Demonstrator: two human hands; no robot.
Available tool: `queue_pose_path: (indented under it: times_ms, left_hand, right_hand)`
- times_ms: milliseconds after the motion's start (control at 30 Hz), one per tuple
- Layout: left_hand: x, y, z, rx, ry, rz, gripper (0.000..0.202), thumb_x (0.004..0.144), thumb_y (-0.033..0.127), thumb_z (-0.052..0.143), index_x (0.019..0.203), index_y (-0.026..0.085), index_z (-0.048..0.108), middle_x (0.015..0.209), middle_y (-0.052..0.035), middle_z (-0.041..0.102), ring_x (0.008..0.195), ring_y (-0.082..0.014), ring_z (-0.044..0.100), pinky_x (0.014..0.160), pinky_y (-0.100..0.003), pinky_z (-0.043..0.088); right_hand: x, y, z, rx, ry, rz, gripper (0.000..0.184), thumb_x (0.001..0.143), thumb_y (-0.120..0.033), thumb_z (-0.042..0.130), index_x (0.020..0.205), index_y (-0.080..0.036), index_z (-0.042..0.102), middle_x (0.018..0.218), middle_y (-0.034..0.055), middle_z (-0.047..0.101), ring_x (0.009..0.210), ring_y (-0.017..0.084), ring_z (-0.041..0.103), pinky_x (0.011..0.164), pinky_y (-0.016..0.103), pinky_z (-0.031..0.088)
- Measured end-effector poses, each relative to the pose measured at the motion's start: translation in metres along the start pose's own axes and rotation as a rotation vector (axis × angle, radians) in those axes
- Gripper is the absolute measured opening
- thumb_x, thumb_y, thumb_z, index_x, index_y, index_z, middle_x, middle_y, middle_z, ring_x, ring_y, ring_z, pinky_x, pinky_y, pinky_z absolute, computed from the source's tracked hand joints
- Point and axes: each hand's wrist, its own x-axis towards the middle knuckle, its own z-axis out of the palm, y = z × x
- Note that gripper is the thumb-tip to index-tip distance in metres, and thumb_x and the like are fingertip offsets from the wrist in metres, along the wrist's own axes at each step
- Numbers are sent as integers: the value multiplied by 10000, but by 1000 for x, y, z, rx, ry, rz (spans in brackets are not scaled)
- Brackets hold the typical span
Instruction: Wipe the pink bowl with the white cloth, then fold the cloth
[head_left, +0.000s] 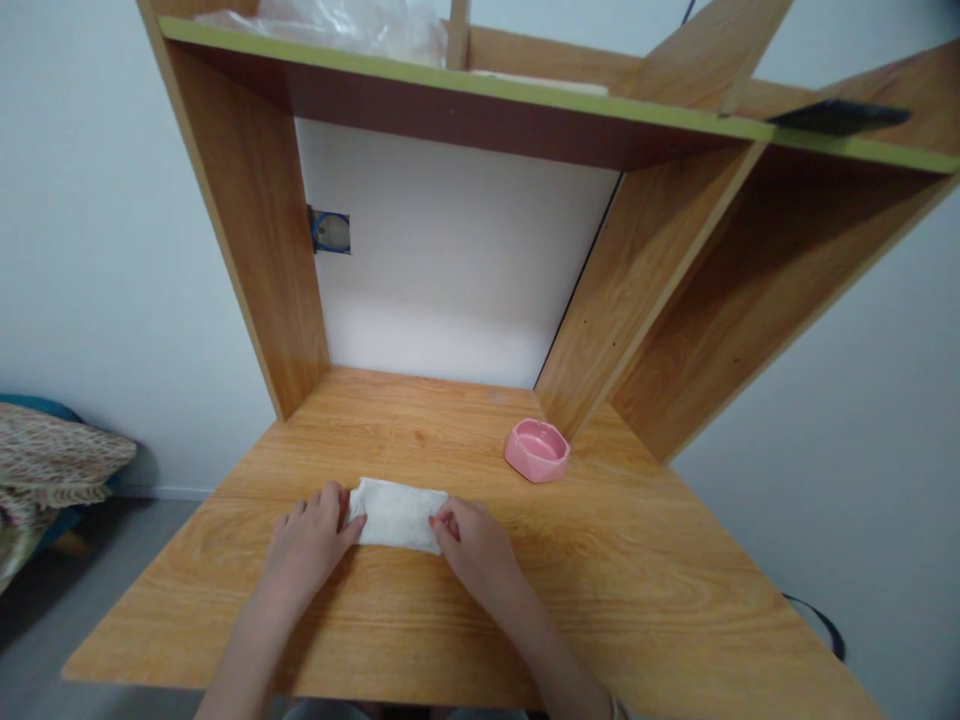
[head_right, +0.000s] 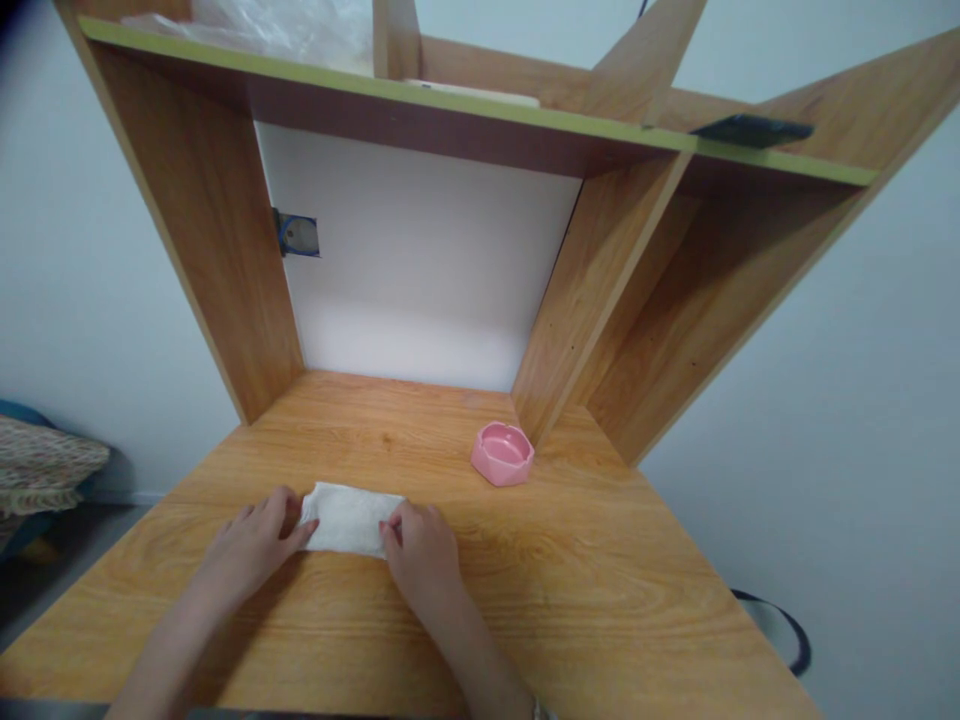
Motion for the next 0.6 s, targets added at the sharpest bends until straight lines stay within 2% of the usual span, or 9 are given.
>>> queue_pose_path:
  times_ms: [100, 167, 267, 333, 433, 600]
  left_hand:
    - [2, -2, 3, -49, -14, 10, 302, 821, 379, 390, 1017, 155, 441, 965, -109, 617, 934, -269, 559, 777, -365, 378]
    - [4, 0, 3, -79, -38, 44, 269, 818, 338, 390, 1012, 157, 432, 950, -102, 622, 927, -261, 562, 773, -357, 378]
    - [8, 5, 3, -94, -22, 81, 243, 806, 316, 395, 992, 168, 447, 934, -94, 627, 920, -259, 559, 764, -355, 379]
    - [9, 8, 4, -119, 18, 93, 287, 806, 357, 392, 1015, 168, 453, 915, -95, 629, 912, -263, 557, 760, -358, 381]
    - [8, 8, 5, -186, 40, 117, 352, 820, 403, 360, 1050, 157, 464, 900, -96, 633, 890, -254, 560, 765, -352, 388]
    - [9, 1, 4, -226, 1, 145, 315, 827, 363, 363, 985, 154, 538, 1014, -98, 623, 941, -244, 543, 825, -351, 378]
  right_hand:
    - [9, 3, -7, -61, 7, 73, 254, 810, -399, 457, 710, -195, 571, 736, 52, 624, 754, 186, 541, 596, 259, 319]
    - [14, 5, -8, -79, -56, 105, 290, 772, -452, 492, 660, -196, 568, 704, 49, 625, 704, 185, 545, 554, 256, 300]
    - [18, 12, -6, -5, -152, 135, 242, 727, -414, 542, 622, -197, 559, 653, 15, 613, 597, 141, 518, 495, 234, 263]
    - [19, 25, -11, 32, -144, 163, 196, 707, -363, 557, 608, -193, 552, 632, 0, 599, 566, 122, 493, 483, 225, 254]
    - [14, 64, -34, 14, -68, 229, 167, 685, -314, 567, 580, -189, 533, 597, -7, 577, 556, 118, 481, 492, 224, 262]
    - [-1, 150, -91, -65, 33, 380, 207, 684, -339, 564, 550, -188, 523, 548, 7, 572, 542, 143, 514, 497, 240, 286]
